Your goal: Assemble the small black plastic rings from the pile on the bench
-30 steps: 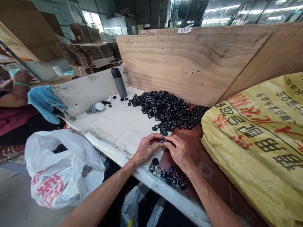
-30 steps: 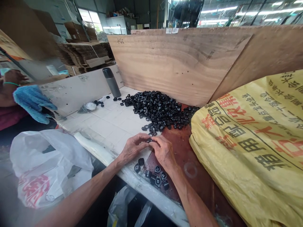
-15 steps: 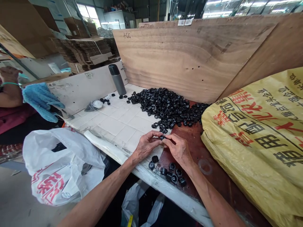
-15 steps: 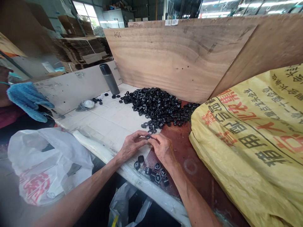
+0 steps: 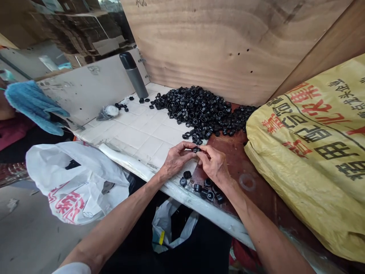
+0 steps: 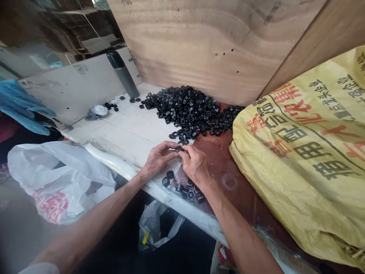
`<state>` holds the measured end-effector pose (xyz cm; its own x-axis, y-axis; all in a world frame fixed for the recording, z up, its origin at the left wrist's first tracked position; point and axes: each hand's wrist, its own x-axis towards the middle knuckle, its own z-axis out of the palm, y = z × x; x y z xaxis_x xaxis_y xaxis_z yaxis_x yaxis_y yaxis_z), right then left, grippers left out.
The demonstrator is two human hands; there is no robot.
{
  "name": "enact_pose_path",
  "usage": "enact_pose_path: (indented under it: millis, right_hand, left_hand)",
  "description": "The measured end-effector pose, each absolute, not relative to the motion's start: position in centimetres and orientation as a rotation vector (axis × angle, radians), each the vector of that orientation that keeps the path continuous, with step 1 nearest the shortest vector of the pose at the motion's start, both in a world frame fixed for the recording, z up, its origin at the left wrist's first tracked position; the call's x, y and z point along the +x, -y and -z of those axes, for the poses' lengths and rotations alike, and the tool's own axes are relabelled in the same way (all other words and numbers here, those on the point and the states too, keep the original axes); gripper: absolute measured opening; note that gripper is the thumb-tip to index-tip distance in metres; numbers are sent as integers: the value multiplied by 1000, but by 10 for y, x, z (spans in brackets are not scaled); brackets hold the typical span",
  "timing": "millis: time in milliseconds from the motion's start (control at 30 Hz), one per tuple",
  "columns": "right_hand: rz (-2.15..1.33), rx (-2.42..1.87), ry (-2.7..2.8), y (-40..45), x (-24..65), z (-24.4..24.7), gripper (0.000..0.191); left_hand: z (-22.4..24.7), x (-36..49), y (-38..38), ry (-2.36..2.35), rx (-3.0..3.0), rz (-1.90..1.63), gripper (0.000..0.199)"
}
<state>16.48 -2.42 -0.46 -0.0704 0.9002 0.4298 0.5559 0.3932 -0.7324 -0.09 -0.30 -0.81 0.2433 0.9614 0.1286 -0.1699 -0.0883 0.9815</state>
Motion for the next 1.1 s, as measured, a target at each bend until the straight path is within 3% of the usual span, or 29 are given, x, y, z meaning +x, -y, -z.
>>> enact_pose_path:
  millis: [200, 333, 533, 700, 833, 967, 1100]
  right_hand:
    - [-342, -1386, 1874, 22, 166, 9, 39]
    - [-452, -1363, 1712, 24, 165, 5, 26]
    - [-497, -1285, 1772, 22, 168, 4, 21]
    - [-356, -1430, 1829, 21, 168, 7, 45]
    - [-504, -1360, 1725, 23, 166, 4, 26]
    - [-613, -1326, 1743, 25, 167, 2, 27]
    - [-645, -1421, 1756, 25, 169, -1, 48]
  left_hand:
    - [13, 0, 3, -816, 1334, -1141, 30]
    - [12, 1, 4, -808, 1302, -1139, 32]
    - [10, 0, 4, -807, 1285, -1162, 32]
    - [12, 0, 4, -807, 1310, -1129, 31]
    - [11, 0, 3, -793, 1269, -1128, 31]
    - [9, -1, 3, -782, 1257, -1127, 32]
    - [10, -2, 3, -795, 1267, -1127, 31]
